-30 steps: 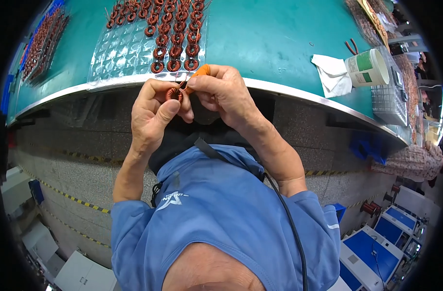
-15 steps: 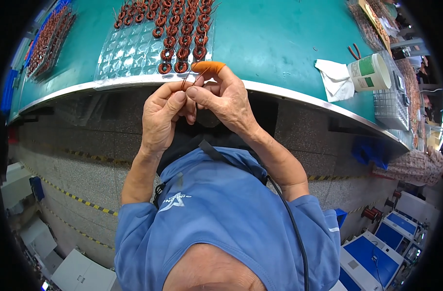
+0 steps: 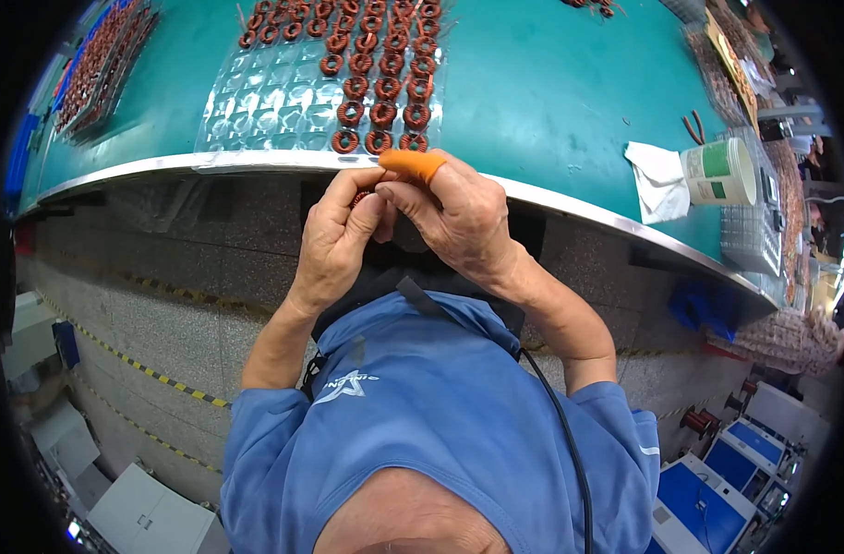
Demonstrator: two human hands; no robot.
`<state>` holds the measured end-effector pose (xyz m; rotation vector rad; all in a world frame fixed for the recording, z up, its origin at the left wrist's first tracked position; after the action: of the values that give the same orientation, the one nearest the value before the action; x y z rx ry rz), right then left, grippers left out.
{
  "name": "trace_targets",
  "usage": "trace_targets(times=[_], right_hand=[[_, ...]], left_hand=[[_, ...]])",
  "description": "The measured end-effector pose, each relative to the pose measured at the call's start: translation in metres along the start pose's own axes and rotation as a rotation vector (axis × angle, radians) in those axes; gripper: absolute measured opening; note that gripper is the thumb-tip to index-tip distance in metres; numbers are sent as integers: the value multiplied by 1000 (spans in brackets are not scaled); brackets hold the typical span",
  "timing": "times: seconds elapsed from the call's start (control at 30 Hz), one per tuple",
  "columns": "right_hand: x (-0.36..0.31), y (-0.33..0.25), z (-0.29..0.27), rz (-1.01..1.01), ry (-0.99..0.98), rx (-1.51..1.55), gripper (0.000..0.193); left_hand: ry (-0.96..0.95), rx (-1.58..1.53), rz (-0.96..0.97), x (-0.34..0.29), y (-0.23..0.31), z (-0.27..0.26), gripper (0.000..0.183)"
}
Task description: Trimming the wire leads of copper-wound toroidal coils using scissors and placing them in a plastic organizer tray.
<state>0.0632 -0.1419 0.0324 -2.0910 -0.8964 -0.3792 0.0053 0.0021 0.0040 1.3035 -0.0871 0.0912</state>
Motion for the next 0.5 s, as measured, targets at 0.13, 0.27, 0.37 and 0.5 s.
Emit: trace_targets(times=[0.13, 0.27, 0.37, 0.5], right_hand=[[34, -9, 1, -87, -43, 24, 16], [106, -5, 10, -263, -75, -98, 11], [144, 13, 37, -359, -281, -217, 12], [160, 38, 63, -441, -523, -330, 15]], left_hand=[[151, -44, 103, -4, 1, -18, 36], [193, 21, 102, -12, -5, -47, 37], [209, 88, 44, -19, -3, -50, 27], [271, 190, 126, -32, -8, -65, 16]])
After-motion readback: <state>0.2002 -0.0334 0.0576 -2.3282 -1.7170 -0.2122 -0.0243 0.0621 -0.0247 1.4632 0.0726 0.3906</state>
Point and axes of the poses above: each hand's wrist, its own x-axis towards the middle knuckle, its own z-axis out of the palm, y = z × x, the point moved 2 cm from there along x, towards the middle knuckle, and after that the axes turned 10 degrees about -x, right-handed, at the moved point
